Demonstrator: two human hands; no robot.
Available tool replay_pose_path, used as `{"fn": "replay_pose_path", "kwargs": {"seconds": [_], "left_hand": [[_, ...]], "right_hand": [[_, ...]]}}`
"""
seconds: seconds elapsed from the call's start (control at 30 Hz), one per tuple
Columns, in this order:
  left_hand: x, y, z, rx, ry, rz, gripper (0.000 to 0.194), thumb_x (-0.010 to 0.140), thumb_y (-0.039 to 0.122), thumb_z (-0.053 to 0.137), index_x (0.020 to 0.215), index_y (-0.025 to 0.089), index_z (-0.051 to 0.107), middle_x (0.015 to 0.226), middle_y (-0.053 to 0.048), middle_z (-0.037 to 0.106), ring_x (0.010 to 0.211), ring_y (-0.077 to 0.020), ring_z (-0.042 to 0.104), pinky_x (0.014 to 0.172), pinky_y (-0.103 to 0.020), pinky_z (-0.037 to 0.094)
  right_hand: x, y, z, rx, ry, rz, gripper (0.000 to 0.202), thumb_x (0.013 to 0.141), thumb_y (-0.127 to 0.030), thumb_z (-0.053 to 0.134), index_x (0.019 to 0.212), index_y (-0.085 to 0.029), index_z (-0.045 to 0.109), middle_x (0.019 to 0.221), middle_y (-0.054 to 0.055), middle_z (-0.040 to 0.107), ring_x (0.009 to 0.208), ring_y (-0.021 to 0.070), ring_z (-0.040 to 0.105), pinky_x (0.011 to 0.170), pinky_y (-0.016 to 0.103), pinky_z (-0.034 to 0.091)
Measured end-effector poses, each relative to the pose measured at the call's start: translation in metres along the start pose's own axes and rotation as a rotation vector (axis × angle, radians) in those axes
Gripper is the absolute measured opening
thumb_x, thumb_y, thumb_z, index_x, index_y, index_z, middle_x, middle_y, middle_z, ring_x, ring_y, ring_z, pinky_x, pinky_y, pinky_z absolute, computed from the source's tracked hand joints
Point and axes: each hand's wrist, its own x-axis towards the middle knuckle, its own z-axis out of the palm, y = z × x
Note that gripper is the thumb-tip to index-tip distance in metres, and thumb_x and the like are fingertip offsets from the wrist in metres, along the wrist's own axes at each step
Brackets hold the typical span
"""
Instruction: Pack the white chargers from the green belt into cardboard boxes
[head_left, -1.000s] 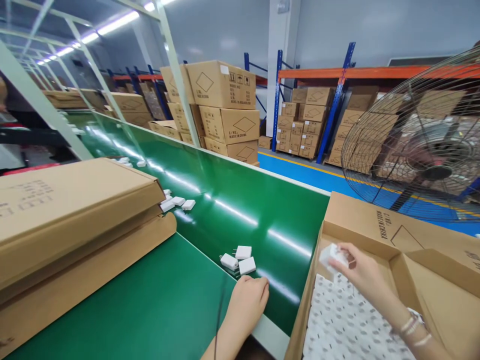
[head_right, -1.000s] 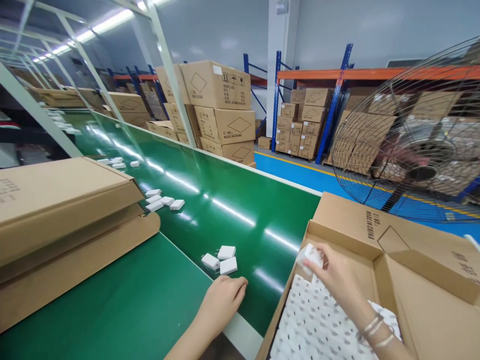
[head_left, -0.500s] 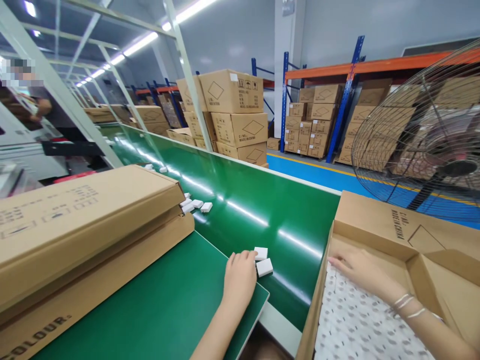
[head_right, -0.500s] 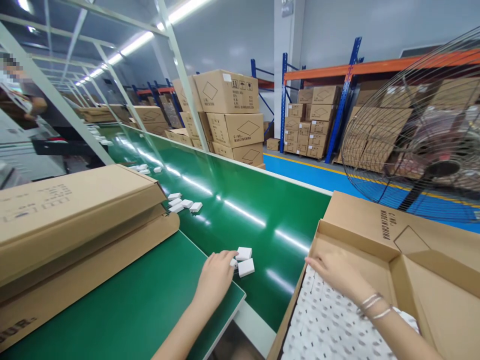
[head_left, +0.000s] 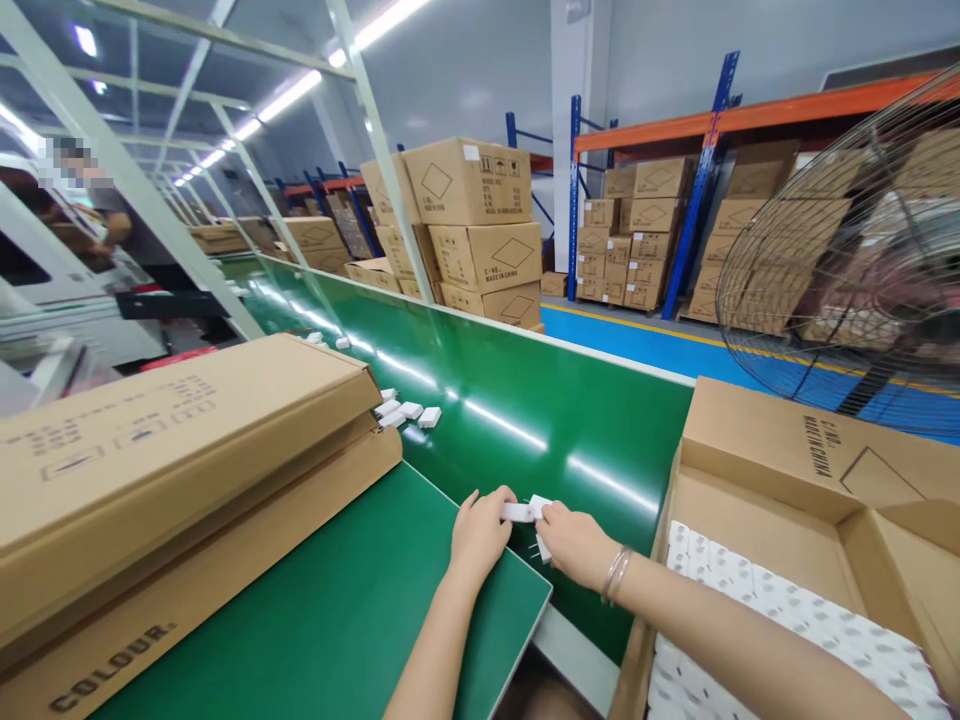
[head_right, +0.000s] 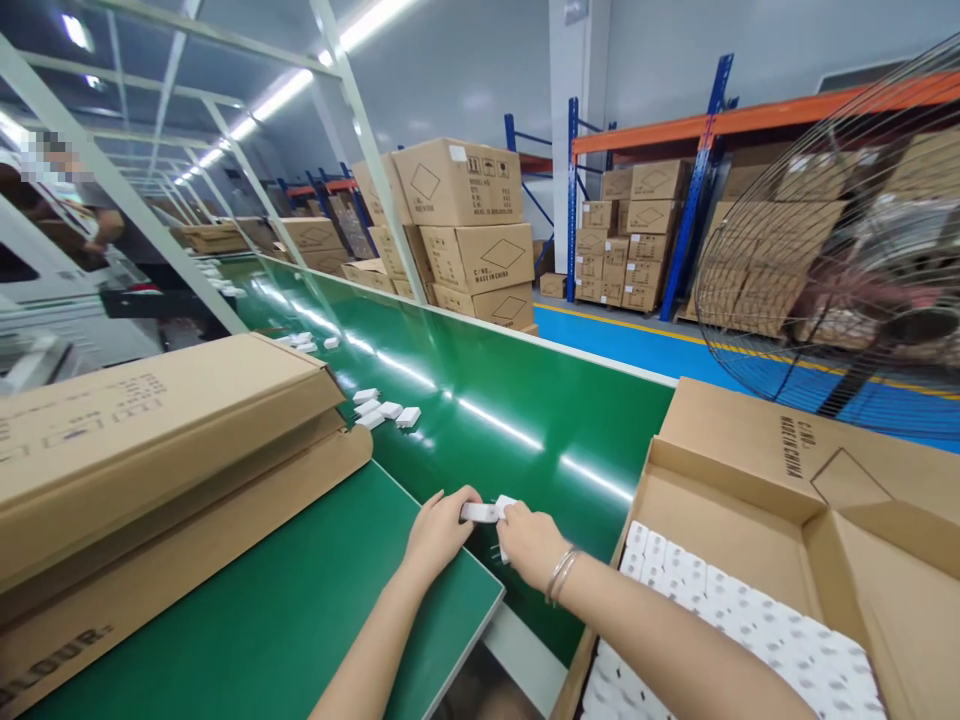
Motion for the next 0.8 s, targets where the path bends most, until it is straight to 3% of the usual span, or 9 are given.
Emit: {"fn": "replay_pose_path", "kwargs": {"seconds": [0.1,0.2,0.3,0.37,0.53,0.7,0.8], "left_hand": [[0.0,0.0,0.001,-0.053,0.05,-0.012,0.011,0.082,0.024,0.045,0.089,0.023,0.053,0.084,0.001,0.066,0.085,-0.0154,0.059,0.104,-0.036,0.025],[0.003,0.0,0.001,-0.106,0.11,-0.098,0.021,0.085,0.032,0.042,0.101,0.021,0.051,0.088,-0.004,0.065,0.087,-0.0191,0.059,0.092,-0.034,0.036],[0.002,-0.001,0.001,-0.184,0.145,-0.213,0.03,0.085,0.035,0.041,0.11,0.019,0.046,0.085,-0.006,0.065,0.083,-0.0211,0.06,0.077,-0.031,0.042],[0.0,-0.001,0.0,-0.188,0.134,-0.22,0.026,0.085,0.036,0.039,0.101,0.02,0.05,0.082,-0.005,0.065,0.081,-0.0212,0.06,0.075,-0.031,0.042],[-0.002,0.004,-0.001,-0.04,0.075,-0.12,0.027,0.085,0.038,0.037,0.075,0.022,0.056,0.071,-0.003,0.066,0.081,-0.0195,0.06,0.096,-0.037,0.034],[0.0,0.006,0.002,0.074,-0.008,-0.054,0.041,0.088,0.043,0.03,0.077,0.02,0.062,0.068,-0.004,0.069,0.076,-0.0184,0.064,0.103,-0.043,0.024],[0.0,0.002,0.004,0.048,-0.052,0.05,0.049,0.092,0.038,0.018,0.092,0.022,0.064,0.08,-0.003,0.071,0.084,-0.0169,0.064,0.104,-0.041,0.024]], "right_hand": [[0.003,0.004,-0.01,-0.001,-0.001,0.099,0.029,0.072,-0.011,0.061,0.101,-0.011,0.056,0.1,0.011,0.06,0.094,0.0237,0.055,0.076,0.032,0.048],[0.016,0.001,-0.018,-0.01,0.028,0.253,0.027,0.079,-0.007,0.053,0.106,-0.009,0.053,0.104,0.012,0.058,0.097,0.0221,0.055,0.079,0.033,0.047],[0.035,-0.004,-0.018,-0.005,-0.02,0.362,0.021,0.085,-0.016,0.054,0.105,-0.011,0.055,0.106,0.008,0.058,0.097,0.0201,0.055,0.078,0.035,0.048],[0.046,-0.004,-0.017,0.014,-0.076,0.392,0.02,0.086,-0.025,0.056,0.102,-0.013,0.057,0.103,0.006,0.059,0.093,0.0186,0.057,0.077,0.036,0.049],[0.044,0.016,-0.019,0.071,-0.108,0.327,0.027,0.084,-0.035,0.058,0.101,-0.014,0.058,0.101,0.006,0.06,0.091,0.0188,0.058,0.08,0.039,0.048],[0.03,0.04,-0.012,0.181,-0.051,0.14,0.043,0.075,-0.037,0.067,0.111,-0.017,0.053,0.101,0.005,0.062,0.092,0.0192,0.059,0.077,0.033,0.047],[0.03,0.041,-0.003,0.23,-0.032,0.085,0.045,0.071,-0.035,0.07,0.11,-0.018,0.053,0.099,0.005,0.063,0.092,0.0197,0.059,0.075,0.028,0.045]]}}
